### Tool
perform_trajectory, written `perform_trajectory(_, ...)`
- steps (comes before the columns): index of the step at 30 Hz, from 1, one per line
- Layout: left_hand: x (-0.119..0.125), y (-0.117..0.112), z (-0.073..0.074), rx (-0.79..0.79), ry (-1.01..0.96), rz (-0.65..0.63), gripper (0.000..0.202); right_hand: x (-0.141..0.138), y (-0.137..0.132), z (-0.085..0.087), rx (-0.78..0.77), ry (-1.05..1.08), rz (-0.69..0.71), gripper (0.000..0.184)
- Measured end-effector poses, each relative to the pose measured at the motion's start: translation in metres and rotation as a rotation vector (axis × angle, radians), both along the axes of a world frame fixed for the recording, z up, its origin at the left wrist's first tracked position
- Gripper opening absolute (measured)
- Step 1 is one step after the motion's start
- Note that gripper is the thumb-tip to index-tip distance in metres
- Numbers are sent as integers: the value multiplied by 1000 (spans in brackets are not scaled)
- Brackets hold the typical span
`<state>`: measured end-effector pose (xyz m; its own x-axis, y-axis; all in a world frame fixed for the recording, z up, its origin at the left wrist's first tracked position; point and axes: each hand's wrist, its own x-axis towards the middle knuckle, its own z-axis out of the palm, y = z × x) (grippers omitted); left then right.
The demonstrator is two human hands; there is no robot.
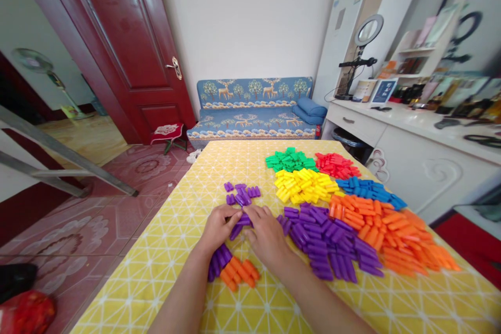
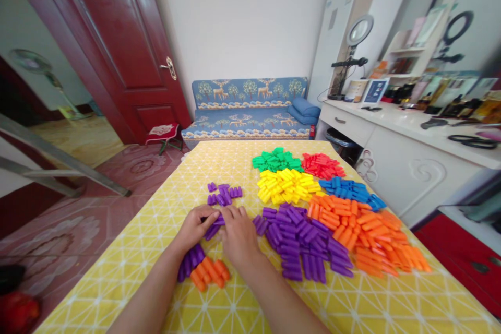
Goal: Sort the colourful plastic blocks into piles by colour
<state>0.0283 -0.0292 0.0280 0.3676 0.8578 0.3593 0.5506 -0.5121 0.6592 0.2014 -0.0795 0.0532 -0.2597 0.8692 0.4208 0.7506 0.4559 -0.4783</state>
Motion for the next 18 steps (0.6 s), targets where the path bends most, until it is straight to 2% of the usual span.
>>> perform_trajectory(4,0,1,-2,7,12,17,44,-20,6,-10,-32,-89,-88,41)
perform_trajectory(7,1,1,-1,4,5,24,40,-18,6,-12,-21,-66,-107,41)
perform_trajectory(9,1,0,1,-8,-11,22,38,-10,4,-8,-21,-52,-113,41)
perform_trajectory(13,1,-1,4,-28,-38,21,37,27,-7,12,8,-31,-180,38)
perform_trajectory(16,1,-1,5,-22,-32,24,36,74,-18,23,70,-24,-318,31)
perform_trajectory(18,2,-2,6,-26,-24,23,36,109,-25,23,117,-40,-417,29)
